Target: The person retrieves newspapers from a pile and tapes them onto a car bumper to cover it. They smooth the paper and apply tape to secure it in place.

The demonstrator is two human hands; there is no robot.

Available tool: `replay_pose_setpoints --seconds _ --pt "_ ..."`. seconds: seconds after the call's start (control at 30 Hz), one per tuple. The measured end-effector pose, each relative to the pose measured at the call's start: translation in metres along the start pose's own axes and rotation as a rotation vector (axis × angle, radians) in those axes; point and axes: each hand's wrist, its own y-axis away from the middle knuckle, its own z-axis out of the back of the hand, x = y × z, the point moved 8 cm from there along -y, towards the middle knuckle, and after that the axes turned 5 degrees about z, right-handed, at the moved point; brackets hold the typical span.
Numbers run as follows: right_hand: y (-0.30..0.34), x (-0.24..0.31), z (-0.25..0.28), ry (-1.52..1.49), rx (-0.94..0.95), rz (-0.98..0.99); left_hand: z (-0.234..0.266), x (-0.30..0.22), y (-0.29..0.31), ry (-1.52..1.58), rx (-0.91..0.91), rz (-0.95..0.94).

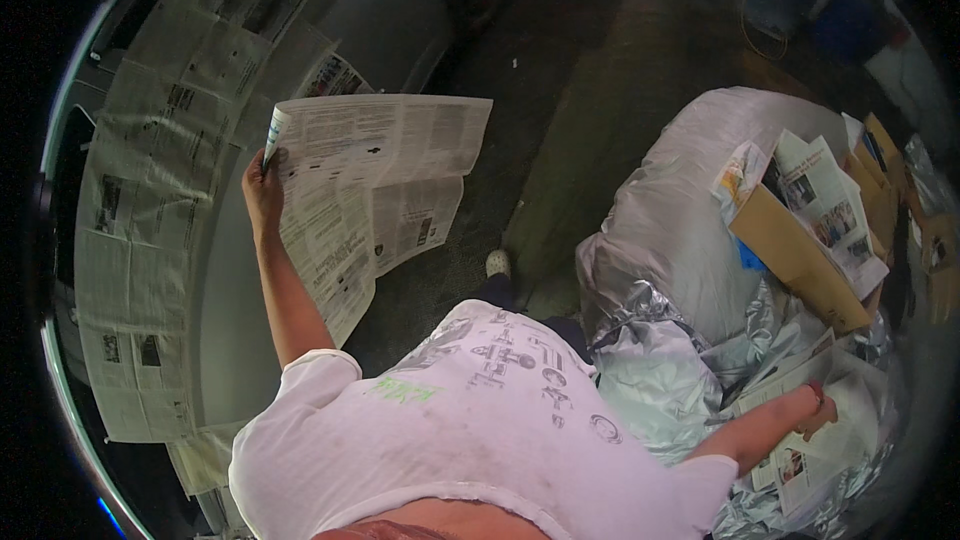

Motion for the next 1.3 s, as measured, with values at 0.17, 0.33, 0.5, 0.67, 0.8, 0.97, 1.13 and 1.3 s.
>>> replay_pose_setpoints --seconds 0.17,0.33,0.5,0.67,0.8,0.97,1.13,1.3 --pt "0.206 0.148 0.006 -0.476 0.05 0.153 -0.016 0.043 -0.016 0.022 0.016 0.03" --pt "0.489 0.299 -0.048 -0.867 0.99 0.253 -0.077 0.105 -0.054 0.184 0.129 0.12" --pt "0.751 0.514 0.047 -0.757 1.722 0.667 -0.166 0.115 -0.082 0.273 0.4 0.184" --pt "0.897 0.646 0.108 -0.872 1.784 1.192 -0.208 0.083 -0.114 0.297 0.633 0.015" --pt "0.973 0.682 0.096 -0.901 1.811 1.329 -0.218 0.09 -0.142 0.314 0.651 -0.038" --pt "1.035 0.707 0.033 -0.881 1.865 1.092 -0.224 0.158 -0.173 0.215 0.533 0.047" --pt "1.088 0.749 -0.065 -0.798 1.838 0.948 -0.229 0.25 -0.201 -0.054 0.441 0.293" --pt "1.176 0.795 -0.167 -0.711 1.949 0.803 -0.242 0.285 -0.276 -0.182 0.17 0.284"
